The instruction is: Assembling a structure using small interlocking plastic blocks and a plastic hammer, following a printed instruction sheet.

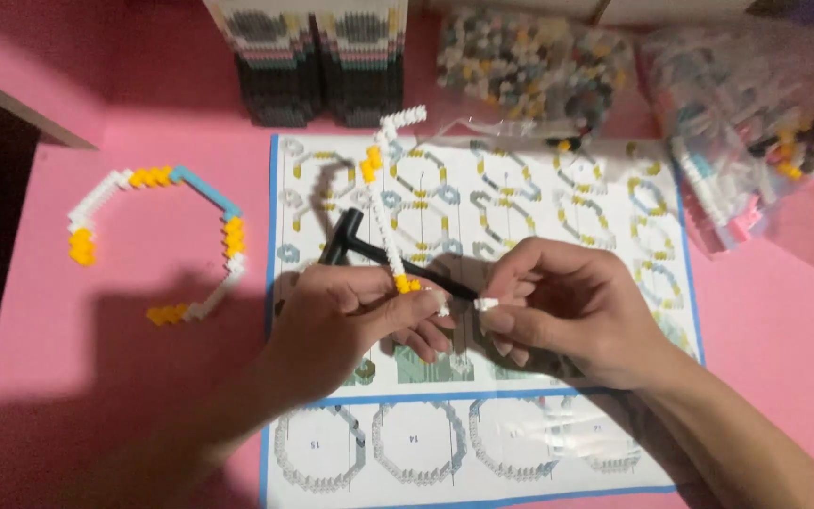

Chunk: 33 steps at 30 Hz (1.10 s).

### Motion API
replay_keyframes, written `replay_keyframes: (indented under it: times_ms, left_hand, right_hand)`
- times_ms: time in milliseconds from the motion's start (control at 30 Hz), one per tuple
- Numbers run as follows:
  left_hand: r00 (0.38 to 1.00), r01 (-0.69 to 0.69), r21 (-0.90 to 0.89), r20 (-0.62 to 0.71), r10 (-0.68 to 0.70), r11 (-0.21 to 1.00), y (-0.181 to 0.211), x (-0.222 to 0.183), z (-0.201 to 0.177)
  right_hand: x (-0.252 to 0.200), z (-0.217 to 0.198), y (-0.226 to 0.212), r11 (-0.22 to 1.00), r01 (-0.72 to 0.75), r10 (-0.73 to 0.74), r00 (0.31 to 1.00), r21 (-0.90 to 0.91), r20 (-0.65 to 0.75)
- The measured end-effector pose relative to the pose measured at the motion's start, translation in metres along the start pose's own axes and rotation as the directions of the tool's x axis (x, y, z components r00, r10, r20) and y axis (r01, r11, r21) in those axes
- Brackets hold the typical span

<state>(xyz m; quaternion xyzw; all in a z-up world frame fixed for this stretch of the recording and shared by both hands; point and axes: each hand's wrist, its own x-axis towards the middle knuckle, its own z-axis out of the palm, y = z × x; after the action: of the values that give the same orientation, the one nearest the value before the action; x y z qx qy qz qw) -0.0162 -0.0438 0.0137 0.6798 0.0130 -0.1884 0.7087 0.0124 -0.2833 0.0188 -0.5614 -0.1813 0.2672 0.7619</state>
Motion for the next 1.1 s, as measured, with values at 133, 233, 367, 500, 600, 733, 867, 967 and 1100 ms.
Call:
replay_keyframes:
  times_ms: [133, 233, 367, 500, 600, 733, 867, 967, 1100]
  left_hand:
    - [1.000, 0.027, -0.088, 0.002, -0.027, 0.996, -0.009, 0.001, 0.002]
    - [0.999, -0.035, -0.057, 0.005, 0.036, 0.998, -0.011, 0.000, 0.002]
    - [0.993, -0.111, -0.026, 0.030, 0.112, 0.994, -0.012, -0.003, 0.001]
    - [0.989, -0.133, -0.026, 0.058, 0.134, 0.991, -0.011, -0.003, 0.000]
    - [0.986, -0.155, -0.080, 0.045, 0.159, 0.985, -0.012, -0.004, 0.000]
    - [0.979, -0.196, -0.060, 0.052, 0.199, 0.979, -0.016, -0.006, -0.002]
    - [0.983, -0.169, -0.053, 0.069, 0.172, 0.984, -0.015, -0.006, -0.003]
    - [0.988, -0.137, -0.046, 0.060, 0.139, 0.990, -0.014, -0.006, -0.003]
    - [0.992, -0.106, -0.040, 0.058, 0.109, 0.994, -0.011, -0.007, -0.003]
  right_hand:
    - [0.000, 0.000, 0.000, 0.996, -0.051, 0.049, 0.998, -0.073, -0.037]
    - [0.001, 0.000, -0.001, 0.993, -0.020, 0.022, 1.000, -0.114, 0.013]
    - [0.000, 0.004, -0.007, 0.994, -0.058, 0.059, 0.998, -0.096, 0.003]
    - [-0.002, 0.003, -0.007, 0.986, -0.111, 0.112, 0.994, -0.122, 0.004]
    - [-0.004, 0.008, -0.003, 0.975, -0.162, 0.153, 0.986, -0.155, -0.069]
    - [-0.005, 0.010, 0.002, 0.982, -0.133, 0.126, 0.990, -0.137, -0.059]
    - [-0.005, 0.010, 0.006, 0.975, -0.144, 0.137, 0.989, -0.169, -0.054]
    - [-0.006, 0.011, 0.010, 0.976, -0.138, 0.129, 0.990, -0.169, -0.060]
    - [-0.006, 0.011, 0.010, 0.980, -0.117, 0.111, 0.993, -0.160, -0.046]
